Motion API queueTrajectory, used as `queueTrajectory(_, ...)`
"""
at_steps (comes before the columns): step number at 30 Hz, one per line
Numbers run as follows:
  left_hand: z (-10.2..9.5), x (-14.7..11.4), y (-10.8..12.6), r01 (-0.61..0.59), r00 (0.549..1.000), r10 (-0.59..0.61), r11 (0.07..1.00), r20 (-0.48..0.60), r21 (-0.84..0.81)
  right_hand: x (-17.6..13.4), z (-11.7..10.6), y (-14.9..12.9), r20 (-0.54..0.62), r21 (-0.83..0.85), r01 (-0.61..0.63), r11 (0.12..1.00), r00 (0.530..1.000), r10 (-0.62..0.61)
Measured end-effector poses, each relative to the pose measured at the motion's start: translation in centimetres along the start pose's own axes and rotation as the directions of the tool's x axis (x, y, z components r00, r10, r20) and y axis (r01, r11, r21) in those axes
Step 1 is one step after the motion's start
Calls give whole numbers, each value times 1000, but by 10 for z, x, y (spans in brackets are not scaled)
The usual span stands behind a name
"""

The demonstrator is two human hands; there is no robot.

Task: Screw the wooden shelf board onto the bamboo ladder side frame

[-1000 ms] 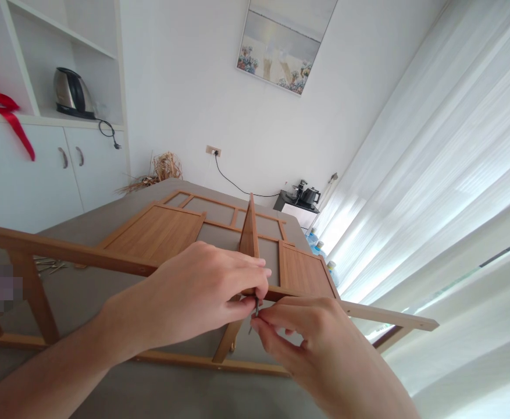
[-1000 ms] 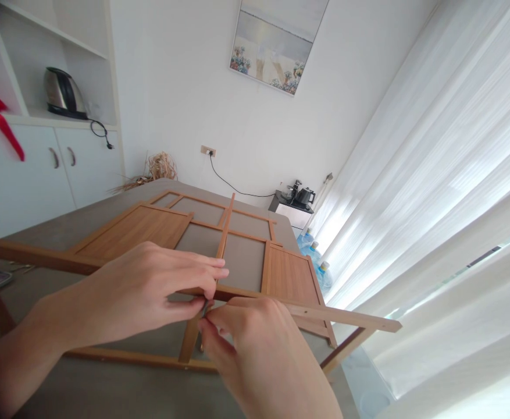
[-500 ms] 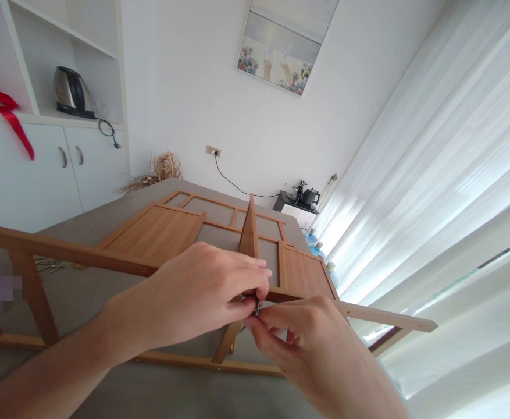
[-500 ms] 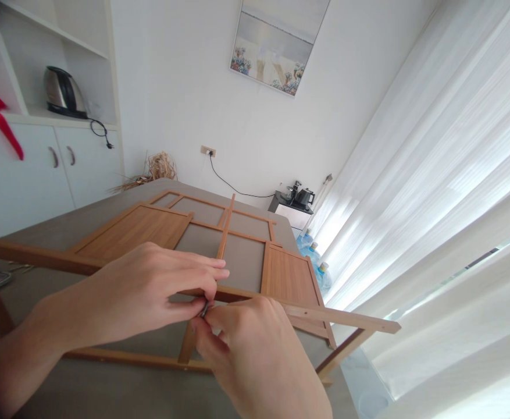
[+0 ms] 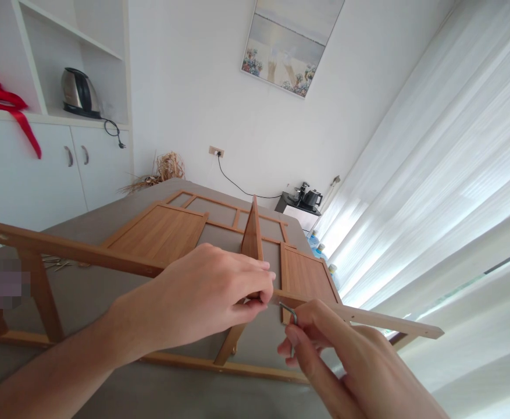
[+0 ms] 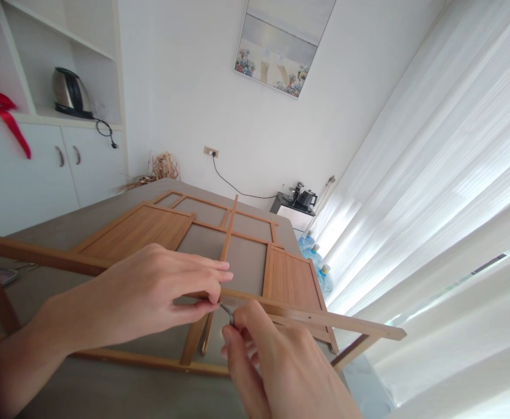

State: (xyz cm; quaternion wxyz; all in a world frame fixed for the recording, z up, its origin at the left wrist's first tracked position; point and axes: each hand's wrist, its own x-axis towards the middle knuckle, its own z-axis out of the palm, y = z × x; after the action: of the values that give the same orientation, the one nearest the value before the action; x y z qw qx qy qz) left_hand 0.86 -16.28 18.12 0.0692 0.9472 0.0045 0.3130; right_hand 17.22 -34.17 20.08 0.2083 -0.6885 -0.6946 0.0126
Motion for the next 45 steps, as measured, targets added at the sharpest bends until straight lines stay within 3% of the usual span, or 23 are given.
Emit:
queueTrajectory(9, 0, 1, 1, 10, 1000, -10, 1000, -7, -10, 7, 1, -3, 23, -66, 80, 995, 997, -78)
queueTrajectory(18, 1, 0, 1, 16, 1000, -16, 1000, -1, -9, 12, 3, 1, 63, -51, 19, 999, 998, -15)
queueTrajectory(31, 1, 0, 0, 15, 1000, -15, 1000, -6, -14, 15, 1, 0, 62, -63, 42, 997, 997, -38)
queueTrajectory(45, 1, 0, 0, 19, 1000, -19, 1000, -10, -24, 14, 7, -1, -34, -76, 45, 996, 998, -48)
